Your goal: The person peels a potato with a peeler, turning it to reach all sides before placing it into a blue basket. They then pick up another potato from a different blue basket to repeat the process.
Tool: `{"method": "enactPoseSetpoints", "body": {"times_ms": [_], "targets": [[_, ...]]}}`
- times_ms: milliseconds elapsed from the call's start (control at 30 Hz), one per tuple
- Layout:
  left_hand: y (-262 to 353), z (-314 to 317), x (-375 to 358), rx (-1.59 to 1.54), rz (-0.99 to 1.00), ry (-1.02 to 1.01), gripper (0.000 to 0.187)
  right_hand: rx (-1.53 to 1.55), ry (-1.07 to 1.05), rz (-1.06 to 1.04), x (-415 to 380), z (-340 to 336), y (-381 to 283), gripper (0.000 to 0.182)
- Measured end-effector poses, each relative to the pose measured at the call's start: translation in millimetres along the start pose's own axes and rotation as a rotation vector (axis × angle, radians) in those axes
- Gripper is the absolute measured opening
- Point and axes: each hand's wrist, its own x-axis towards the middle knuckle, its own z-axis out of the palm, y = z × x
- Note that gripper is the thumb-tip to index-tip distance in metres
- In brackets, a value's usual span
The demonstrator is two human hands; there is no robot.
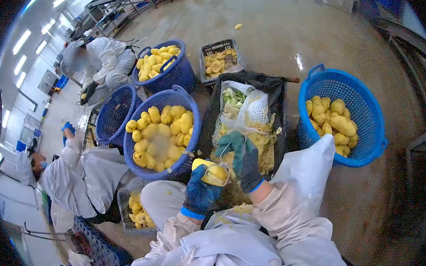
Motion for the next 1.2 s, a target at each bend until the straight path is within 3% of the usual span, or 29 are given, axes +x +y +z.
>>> {"method": "enactPoseSetpoints", "body": {"times_ms": [100, 133, 200, 233, 300, 367, 400, 567, 633, 667, 700, 767, 800, 867, 967, 1000, 1033, 1100, 1167, 1200], "targets": [[-5, -7, 6, -0.043, 0.101, 0.064, 0.031, 0.22, 0.166, -0.002, 0, 2, 18, 0.039], [-5, -10, 7, -0.039, 0.118, 0.044, 0.032, 0.195, 0.193, 0.047, -1, -4, 20, 0.043], [-7, -9, 6, -0.032, 0.146, 0.002, 0.033, 0.556, 0.201, 0.272, -5, -6, 41, 0.046], [-12, -7, 5, 0.066, 0.188, 0.006, 0.033, 0.734, 0.203, 0.382, -6, -10, 51, 0.048], [-22, 1, -3, 0.262, 0.267, 0.018, 0.034, 0.751, 0.287, 0.41, -6, -10, 37, 0.048], [-18, 3, -11, 0.325, 0.136, -0.121, 0.038, 0.908, 0.351, 0.418, 1, -17, 20, 0.046], [-17, 2, -16, 0.335, 0.07, -0.141, 0.04, 1.058, -0.129, 0.239, 17, -34, 37, 0.042], [-23, -9, -23, 0.608, -0.288, -0.331, 0.052, 0.623, -0.129, 0.241, 6, -36, 31, 0.031], [-25, -12, -29, 0.546, -0.338, -0.246, 0.054, 0.373, -0.118, 0.288, -3, -29, 21, 0.028], [-23, -10, -32, 0.537, -0.356, -0.222, 0.054, 0.181, -0.239, 0.154, 2, -38, 22, 0.025], [-20, -9, -33, 0.531, -0.374, -0.201, 0.054, 0.164, -0.165, 0.097, 17, -58, 33, 0.027], [-22, -16, -38, 0.621, -0.298, -0.225, 0.052, 0.13, -0.026, -0.021, 49, -97, 63, 0.031], [-21, -18, -34, 0.67, -0.256, -0.244, 0.051, 0.015, 0.13, 0.013, 43, -91, 39, 0.039], [-23, -36, -22, 0.781, -0.193, -0.21, 0.049, 0.109, -0.031, -0.046, 21, -51, 12, 0.04], [-24, -26, -17, 0.794, -0.202, -0.201, 0.045, -0.18, -0.212, -0.151, 12, -47, 24, 0.037], [-25, -25, -18, 0.827, -0.184, -0.17, 0.045, -0.29, -0.124, -0.156, 30, -72, 61, 0.036], [-24, -24, -17, 0.859, -0.157, -0.137, 0.045, -0.134, -0.108, -0.08, 34, -74, 56, 0.033], [-20, -38, -9, 1.118, 0.041, -0.153, 0.05, 0.19, -0.044, 0.059, 41, -69, 32, 0.027], [-23, -41, -18, 1.366, 0.21, -0.17, 0.055, -0.051, -0.169, -0.093, 15, -42, 15, 0.021], [-20, -21, -16, 1.495, 0.318, -0.209, 0.058, -0.054, -0.177, -0.069, 18, -44, 26, 0.021]]}}
